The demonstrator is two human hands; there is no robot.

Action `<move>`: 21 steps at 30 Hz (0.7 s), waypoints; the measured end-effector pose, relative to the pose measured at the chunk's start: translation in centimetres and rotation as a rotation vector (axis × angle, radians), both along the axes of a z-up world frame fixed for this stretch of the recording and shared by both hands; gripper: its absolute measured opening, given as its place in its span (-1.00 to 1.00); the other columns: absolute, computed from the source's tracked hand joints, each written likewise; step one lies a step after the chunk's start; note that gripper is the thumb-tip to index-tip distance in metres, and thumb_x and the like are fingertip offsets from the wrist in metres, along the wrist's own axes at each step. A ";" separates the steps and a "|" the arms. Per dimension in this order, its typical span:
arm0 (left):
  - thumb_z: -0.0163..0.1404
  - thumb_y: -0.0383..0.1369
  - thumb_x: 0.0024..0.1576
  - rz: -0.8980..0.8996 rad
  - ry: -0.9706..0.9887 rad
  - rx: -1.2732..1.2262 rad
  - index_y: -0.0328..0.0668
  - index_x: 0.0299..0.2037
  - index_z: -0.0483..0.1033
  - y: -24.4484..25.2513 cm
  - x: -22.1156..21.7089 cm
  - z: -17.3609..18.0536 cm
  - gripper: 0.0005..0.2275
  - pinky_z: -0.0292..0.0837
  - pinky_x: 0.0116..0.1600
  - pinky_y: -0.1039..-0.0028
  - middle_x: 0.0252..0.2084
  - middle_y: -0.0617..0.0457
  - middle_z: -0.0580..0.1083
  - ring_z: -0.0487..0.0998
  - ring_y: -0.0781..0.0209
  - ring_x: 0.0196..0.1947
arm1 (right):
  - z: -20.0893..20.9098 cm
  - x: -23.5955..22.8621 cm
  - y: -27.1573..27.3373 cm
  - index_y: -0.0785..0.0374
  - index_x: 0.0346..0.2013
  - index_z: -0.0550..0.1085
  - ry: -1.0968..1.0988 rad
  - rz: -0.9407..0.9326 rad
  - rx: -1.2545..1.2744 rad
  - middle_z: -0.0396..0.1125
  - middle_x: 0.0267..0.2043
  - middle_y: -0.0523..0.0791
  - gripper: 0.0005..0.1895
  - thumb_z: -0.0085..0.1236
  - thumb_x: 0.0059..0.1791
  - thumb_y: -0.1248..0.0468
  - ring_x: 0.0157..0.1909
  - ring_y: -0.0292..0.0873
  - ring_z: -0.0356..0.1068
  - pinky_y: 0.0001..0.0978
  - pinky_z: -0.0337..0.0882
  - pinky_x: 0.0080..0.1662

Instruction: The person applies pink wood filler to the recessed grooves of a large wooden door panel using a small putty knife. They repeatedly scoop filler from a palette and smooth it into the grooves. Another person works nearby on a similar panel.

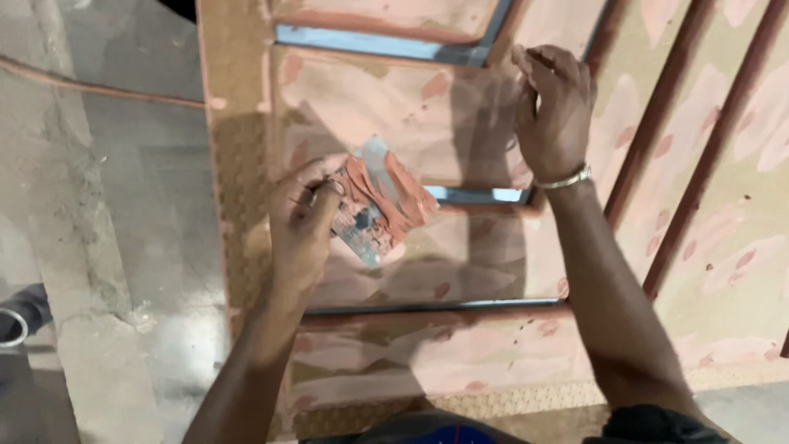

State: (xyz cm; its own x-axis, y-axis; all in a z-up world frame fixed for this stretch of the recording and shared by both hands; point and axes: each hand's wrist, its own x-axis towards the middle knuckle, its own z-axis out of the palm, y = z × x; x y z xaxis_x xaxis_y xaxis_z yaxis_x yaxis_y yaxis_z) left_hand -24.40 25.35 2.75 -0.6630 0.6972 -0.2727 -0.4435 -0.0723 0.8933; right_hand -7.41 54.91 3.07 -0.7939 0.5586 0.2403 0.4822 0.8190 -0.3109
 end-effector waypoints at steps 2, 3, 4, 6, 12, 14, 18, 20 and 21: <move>-0.10 -0.63 0.25 -0.026 -0.039 -0.028 -0.45 0.09 0.48 1.5 1.5 -0.3 -0.76 0.44 0.00 0.63 -0.07 0.06 0.54 0.52 0.45 -0.13 | -1.4 0.0 2.7 0.15 0.17 0.58 -0.092 0.021 0.106 0.35 0.18 -0.04 -0.58 0.12 0.03 0.46 0.22 0.07 0.29 0.06 0.25 0.24; -0.11 -0.63 0.25 -0.030 -0.048 -0.026 -0.47 0.09 0.49 2.1 2.2 -0.6 -0.76 0.44 -0.03 0.63 -0.08 0.06 0.55 0.52 0.46 -0.15 | -1.9 0.4 3.5 0.12 0.15 0.59 -0.140 0.032 0.154 0.33 0.19 -0.04 -0.61 0.12 0.03 0.42 0.23 0.08 0.27 0.08 0.23 0.25; -0.11 -0.63 0.24 -0.037 -0.061 -0.030 -0.48 0.08 0.50 2.7 3.0 -0.8 -0.76 0.44 -0.05 0.64 -0.10 0.06 0.55 0.51 0.47 -0.17 | -2.5 0.8 3.5 0.12 0.17 0.58 -0.144 0.031 0.178 0.30 0.21 -0.02 -0.57 0.05 0.03 0.45 0.27 0.08 0.26 0.07 0.21 0.28; -0.13 -0.63 0.24 -0.046 -0.127 -0.024 -0.49 0.07 0.51 3.4 4.1 -1.2 -0.76 0.44 -0.11 0.63 -0.14 0.07 0.55 0.51 0.48 -0.22 | -3.3 1.4 3.0 0.10 0.20 0.56 -0.156 0.031 0.229 0.25 0.26 0.02 -0.49 -0.08 0.04 0.52 0.34 0.10 0.23 0.06 0.17 0.35; -0.15 -0.63 0.18 -0.065 -0.304 0.001 -0.46 0.06 0.57 6.5 6.6 -0.9 -0.70 0.35 -0.35 0.61 -0.28 0.08 0.56 0.46 0.47 -0.43 | -1.2 3.2 6.4 0.23 0.29 0.49 -0.165 0.148 -0.019 0.23 0.33 0.02 -0.45 -0.10 0.01 0.48 0.39 0.13 0.22 0.14 0.05 0.44; -0.13 -0.66 0.13 -0.070 -0.291 0.037 -0.42 0.04 0.55 7.4 7.5 -1.0 -0.69 0.42 -0.32 0.58 -0.27 0.10 0.54 0.49 0.47 -0.42 | -1.5 3.1 6.6 0.23 0.27 0.52 -0.144 0.158 0.004 0.24 0.35 0.04 -0.48 -0.07 0.02 0.47 0.35 0.14 0.23 0.12 0.09 0.40; -0.13 -0.65 0.13 -0.112 -0.319 -0.036 -0.39 0.05 0.54 8.2 8.7 -0.9 -0.69 0.45 -0.28 0.61 -0.26 0.13 0.55 0.52 0.51 -0.38 | -1.7 3.5 7.2 0.19 0.12 0.60 -0.077 0.204 -0.034 0.32 0.32 0.05 -0.50 -0.06 -0.05 0.50 0.29 0.13 0.26 0.07 0.15 0.32; -0.11 -0.65 0.13 -0.106 -0.343 -0.068 -0.38 0.04 0.52 8.8 9.0 -1.1 -0.70 0.40 -0.36 0.64 -0.28 0.15 0.53 0.48 0.53 -0.42 | -0.6 4.8 8.8 0.17 0.05 0.56 0.041 0.154 -0.301 0.35 0.24 -0.02 -0.56 -0.11 -0.05 0.47 0.24 0.04 0.33 -0.06 0.28 0.25; -0.11 -0.64 0.14 -0.133 -0.347 -0.062 -0.38 0.05 0.52 9.0 9.1 -1.1 -0.71 0.35 -0.40 0.65 -0.29 0.16 0.52 0.45 0.55 -0.45 | -0.1 5.5 9.5 0.15 0.01 0.53 0.100 0.127 -0.431 0.36 0.20 -0.05 -0.59 -0.13 -0.05 0.45 0.22 -0.01 0.36 -0.12 0.35 0.22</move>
State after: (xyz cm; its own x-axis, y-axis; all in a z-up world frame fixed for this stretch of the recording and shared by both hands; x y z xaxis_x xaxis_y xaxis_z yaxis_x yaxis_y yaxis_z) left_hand -15.26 34.32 1.60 -0.4290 0.7460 -0.5094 -0.7222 0.0555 0.6895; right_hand -1.91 64.42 2.97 -0.8472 0.5242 0.0863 0.3366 0.6554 -0.6761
